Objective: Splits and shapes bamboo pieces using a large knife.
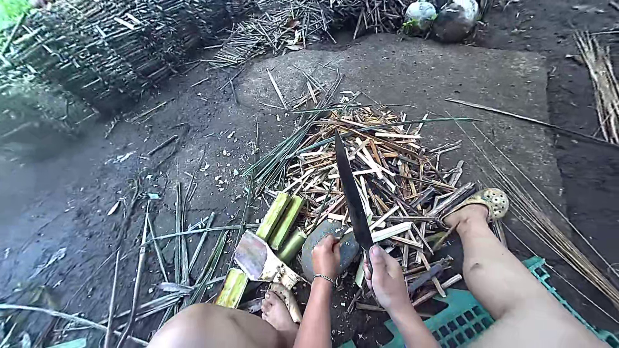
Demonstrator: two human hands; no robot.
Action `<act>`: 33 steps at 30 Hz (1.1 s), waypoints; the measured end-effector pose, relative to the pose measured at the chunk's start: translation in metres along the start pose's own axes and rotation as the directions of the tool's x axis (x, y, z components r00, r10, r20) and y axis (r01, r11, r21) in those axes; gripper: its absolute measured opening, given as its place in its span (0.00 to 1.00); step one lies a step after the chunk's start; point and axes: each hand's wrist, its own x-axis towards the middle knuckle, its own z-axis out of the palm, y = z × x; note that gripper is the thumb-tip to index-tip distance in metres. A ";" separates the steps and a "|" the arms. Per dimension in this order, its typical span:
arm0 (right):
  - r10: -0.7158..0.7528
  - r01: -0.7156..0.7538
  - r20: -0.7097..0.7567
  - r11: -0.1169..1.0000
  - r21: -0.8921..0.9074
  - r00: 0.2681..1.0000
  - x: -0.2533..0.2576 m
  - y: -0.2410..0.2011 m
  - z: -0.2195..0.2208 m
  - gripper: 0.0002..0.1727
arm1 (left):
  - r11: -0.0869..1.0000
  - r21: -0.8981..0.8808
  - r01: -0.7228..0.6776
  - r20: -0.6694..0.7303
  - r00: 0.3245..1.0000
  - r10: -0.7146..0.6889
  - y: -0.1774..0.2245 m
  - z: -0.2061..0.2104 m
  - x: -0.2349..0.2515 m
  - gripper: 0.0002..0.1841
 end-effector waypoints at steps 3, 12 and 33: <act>0.044 -0.043 0.008 0.987 -0.154 0.999 0.001 0.010 0.003 0.29 | 1.000 -0.006 0.010 -0.010 1.000 -0.010 -0.001 0.002 -0.003 0.09; 0.011 -0.013 -0.017 0.992 -0.129 1.000 -0.009 -0.005 -0.009 0.27 | 0.984 -0.097 -0.152 -0.137 0.981 0.138 0.013 -0.006 0.003 0.06; 0.290 -0.227 0.142 0.910 -0.348 0.946 0.004 0.026 0.000 0.35 | 0.705 -0.709 0.001 -0.118 0.986 -0.120 0.014 -0.058 0.016 0.41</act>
